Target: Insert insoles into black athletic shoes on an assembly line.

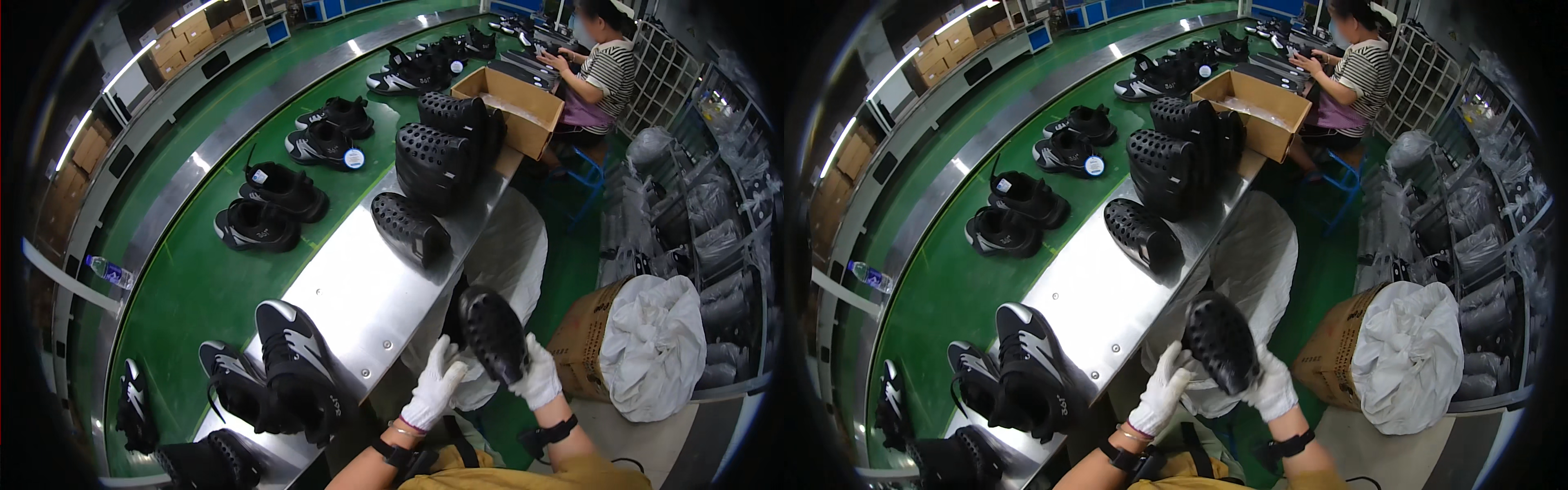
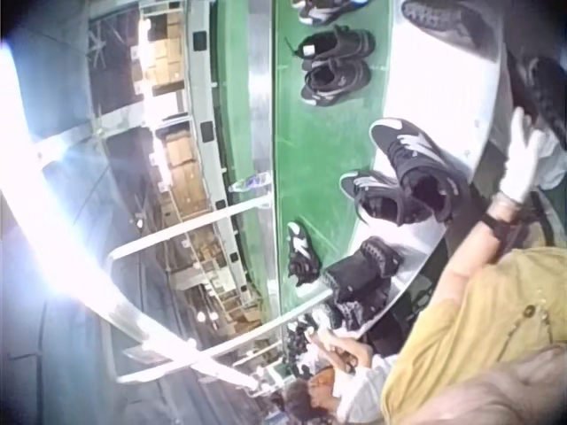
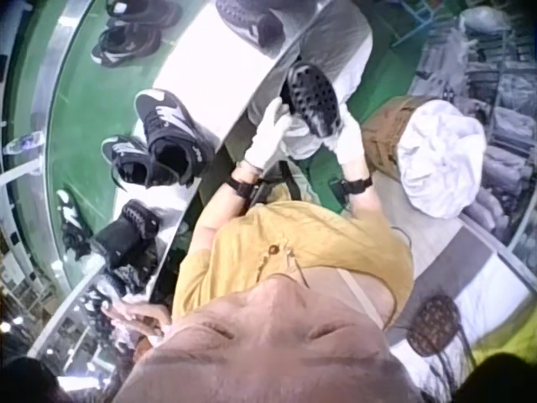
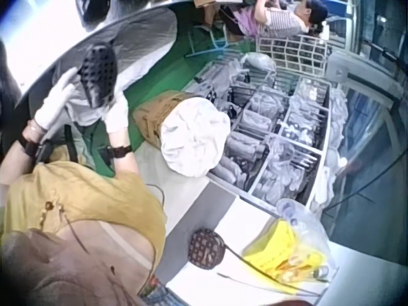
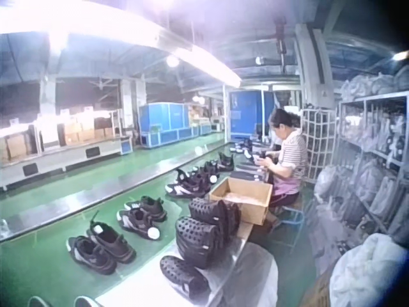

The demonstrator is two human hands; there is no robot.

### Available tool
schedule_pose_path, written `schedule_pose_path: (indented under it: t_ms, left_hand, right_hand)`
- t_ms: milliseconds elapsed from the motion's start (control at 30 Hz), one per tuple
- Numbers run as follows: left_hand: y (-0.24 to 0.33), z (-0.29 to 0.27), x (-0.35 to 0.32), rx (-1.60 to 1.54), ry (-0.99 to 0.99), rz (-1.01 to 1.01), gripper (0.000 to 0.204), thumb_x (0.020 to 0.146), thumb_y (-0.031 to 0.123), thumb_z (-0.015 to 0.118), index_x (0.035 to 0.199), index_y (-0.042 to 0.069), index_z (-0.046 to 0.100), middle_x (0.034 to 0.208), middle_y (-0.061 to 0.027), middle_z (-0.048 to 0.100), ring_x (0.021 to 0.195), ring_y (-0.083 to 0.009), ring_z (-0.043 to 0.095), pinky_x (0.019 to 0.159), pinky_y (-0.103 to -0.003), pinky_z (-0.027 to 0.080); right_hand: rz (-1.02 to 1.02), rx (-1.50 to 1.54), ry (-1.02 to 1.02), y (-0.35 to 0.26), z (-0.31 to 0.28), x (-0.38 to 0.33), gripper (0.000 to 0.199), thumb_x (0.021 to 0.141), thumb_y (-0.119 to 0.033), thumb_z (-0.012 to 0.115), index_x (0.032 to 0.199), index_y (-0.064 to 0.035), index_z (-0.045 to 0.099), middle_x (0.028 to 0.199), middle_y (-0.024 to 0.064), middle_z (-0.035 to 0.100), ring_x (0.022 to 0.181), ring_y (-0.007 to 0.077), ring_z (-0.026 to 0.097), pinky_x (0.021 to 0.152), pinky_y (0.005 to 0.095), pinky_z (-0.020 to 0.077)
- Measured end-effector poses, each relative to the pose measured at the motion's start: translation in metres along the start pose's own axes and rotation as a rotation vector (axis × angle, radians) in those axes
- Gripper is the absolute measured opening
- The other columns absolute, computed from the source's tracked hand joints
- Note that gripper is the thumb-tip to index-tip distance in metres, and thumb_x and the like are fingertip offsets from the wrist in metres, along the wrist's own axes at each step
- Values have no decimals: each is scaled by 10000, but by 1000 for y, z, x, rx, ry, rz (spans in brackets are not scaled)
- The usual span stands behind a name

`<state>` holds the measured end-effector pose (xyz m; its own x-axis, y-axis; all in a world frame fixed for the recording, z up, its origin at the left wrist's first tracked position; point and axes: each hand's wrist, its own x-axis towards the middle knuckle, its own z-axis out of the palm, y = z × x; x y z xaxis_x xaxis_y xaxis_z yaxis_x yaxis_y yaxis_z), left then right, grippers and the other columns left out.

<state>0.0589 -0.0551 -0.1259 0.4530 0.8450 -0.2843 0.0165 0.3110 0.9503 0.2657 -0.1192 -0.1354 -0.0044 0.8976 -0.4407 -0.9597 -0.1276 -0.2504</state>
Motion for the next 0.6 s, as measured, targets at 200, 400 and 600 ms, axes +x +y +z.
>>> schedule_pose_path:
  t_ms: [200,400,600]
  left_hand:
    - [56,18,1,-673,-105,168,785,872,228,710,1508,3,308,1441,-132,490,1331,-256,495,1130,-413,402]
    - [95,13,-9,-792,40,277,662,947,226,637,1501,44,324,1406,-124,521,1277,-259,529,1096,-436,437]
    - [145,2,30,-329,122,262,748,998,343,579,1548,14,195,1462,-209,456,1280,-287,527,1065,-371,440]
  right_hand:
    - [-155,-395,-62,19,55,-36,754,965,-513,588,1450,38,416,1378,214,562,1267,294,565,1098,450,440]
    - [-796,-1460,-181,36,116,-43,1083,709,-245,844,1528,55,202,1436,244,448,1319,332,480,1115,426,394]
    - [-1096,-1179,-253,25,157,34,707,816,-244,770,1393,2,442,1354,118,535,1189,237,549,1051,373,439]
